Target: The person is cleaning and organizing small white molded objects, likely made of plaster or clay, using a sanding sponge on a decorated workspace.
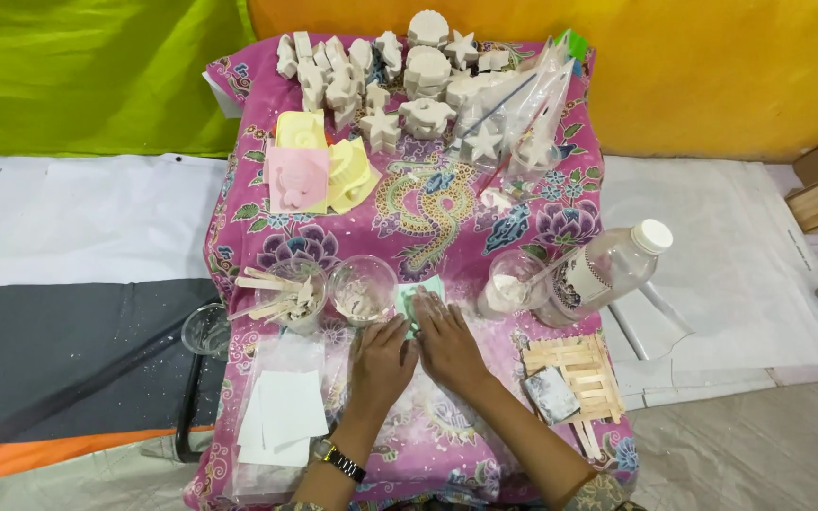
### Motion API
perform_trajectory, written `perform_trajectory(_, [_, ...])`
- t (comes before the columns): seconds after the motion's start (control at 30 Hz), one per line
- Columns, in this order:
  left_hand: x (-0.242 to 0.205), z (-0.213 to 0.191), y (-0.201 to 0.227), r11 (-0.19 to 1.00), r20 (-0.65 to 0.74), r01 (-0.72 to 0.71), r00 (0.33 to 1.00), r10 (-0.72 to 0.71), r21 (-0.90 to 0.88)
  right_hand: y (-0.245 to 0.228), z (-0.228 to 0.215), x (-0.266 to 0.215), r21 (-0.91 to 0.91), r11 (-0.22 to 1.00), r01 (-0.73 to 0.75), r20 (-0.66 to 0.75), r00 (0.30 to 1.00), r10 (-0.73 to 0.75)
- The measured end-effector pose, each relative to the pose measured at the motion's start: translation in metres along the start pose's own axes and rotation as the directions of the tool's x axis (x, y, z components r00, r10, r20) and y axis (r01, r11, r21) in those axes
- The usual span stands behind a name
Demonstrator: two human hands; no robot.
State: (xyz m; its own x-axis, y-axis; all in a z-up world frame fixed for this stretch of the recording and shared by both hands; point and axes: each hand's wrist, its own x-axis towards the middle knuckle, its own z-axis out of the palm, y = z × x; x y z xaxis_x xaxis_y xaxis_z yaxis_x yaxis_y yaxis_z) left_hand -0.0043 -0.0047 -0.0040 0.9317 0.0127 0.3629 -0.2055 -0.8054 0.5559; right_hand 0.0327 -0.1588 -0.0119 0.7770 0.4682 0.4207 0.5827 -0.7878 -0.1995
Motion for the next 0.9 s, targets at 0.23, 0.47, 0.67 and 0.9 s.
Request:
perform_trajectory(0.23, [-0.003,0.008,-0.005,0.999,-0.014,-0.016,1.000,0.017,0.043,0.001,0.001,-0.002,-0.017,1.000,-0.007,0.040,0.999,0.008])
perform_trajectory(0.47, [-0.004,0.006,-0.005,0.996,-0.009,-0.087,0.996,0.087,0.009,-0.004,-0.020,0.004,0.135,0.982,-0.132,0.146,0.983,0.112])
perform_trajectory(0.67, [0.003,-0.015,0.010,0.987,-0.154,-0.115,0.983,0.096,-0.114,-0.010,0.003,0.007,0.130,0.953,-0.273,0.066,0.962,0.267])
perform_trajectory(0.9, [0.003,0.002,-0.005,0.995,-0.398,-0.101,0.913,0.088,-0.011,-0.033,0.012,0.003,-0.055,0.976,-0.211,0.012,0.977,0.211])
